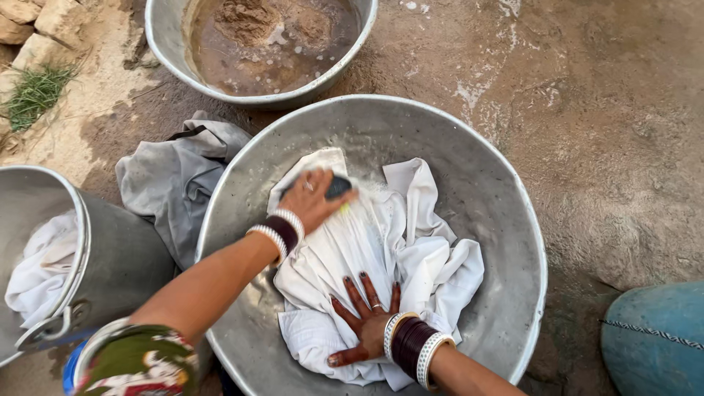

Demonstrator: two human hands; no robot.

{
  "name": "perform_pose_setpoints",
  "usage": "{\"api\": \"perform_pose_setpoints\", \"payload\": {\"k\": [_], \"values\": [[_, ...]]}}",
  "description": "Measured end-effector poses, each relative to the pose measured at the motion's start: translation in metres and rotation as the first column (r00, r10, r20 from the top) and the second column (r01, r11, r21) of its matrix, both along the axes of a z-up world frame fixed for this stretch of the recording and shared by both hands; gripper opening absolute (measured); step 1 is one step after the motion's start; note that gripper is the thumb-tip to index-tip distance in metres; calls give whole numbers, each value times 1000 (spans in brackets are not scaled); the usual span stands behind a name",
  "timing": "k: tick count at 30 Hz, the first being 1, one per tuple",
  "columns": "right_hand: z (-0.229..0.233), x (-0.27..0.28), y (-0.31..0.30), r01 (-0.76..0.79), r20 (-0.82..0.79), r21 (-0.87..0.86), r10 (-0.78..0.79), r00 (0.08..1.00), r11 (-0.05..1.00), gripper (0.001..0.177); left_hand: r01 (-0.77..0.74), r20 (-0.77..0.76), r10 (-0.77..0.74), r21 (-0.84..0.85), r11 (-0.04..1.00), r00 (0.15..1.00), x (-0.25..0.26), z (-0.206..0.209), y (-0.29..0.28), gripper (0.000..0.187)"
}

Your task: The person washes garments by scrubbing them with a brush inside a metal basin, rubbing and wringing them out by hand, and placing clothes into a container.

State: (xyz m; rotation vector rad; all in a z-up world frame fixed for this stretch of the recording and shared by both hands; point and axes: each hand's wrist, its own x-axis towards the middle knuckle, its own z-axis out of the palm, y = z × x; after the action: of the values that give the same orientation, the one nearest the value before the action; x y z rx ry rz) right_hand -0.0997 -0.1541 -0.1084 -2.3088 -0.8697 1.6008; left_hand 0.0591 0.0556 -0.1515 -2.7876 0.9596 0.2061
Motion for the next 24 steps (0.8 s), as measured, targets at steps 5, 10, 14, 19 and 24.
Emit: {"api": "perform_pose_setpoints", "payload": {"k": [5, 10, 14, 19, 24], "values": [[4, -4, -1, -7, 31, 9, 7, 999, 1000, 125, -544, -444, 450, -105, 832, 774, -36, 2, -38, 51], [4, -3, 2, -36, -21, -27, 36, 999, 999, 127, 231, -205, -314, -348, 909, 927, -96, -17, -27, 50], [7, -4, 1, -2, 25, 21, 1, 1000, 1000, 126, 133, 194, -93, -206, 969, 977, 17, -34, -31, 62], [3, -3, -2, 4, 12, 44, -4, 1000, 999, 124, -140, 123, 213, -438, 888, 969, 14, 8, -100, 62], [0, -7, -1, 2, -4, 1, -2, 1000, 1000, 121, -341, -401, 6, -770, 539, 916, -46, 34, -174, 58]]}}
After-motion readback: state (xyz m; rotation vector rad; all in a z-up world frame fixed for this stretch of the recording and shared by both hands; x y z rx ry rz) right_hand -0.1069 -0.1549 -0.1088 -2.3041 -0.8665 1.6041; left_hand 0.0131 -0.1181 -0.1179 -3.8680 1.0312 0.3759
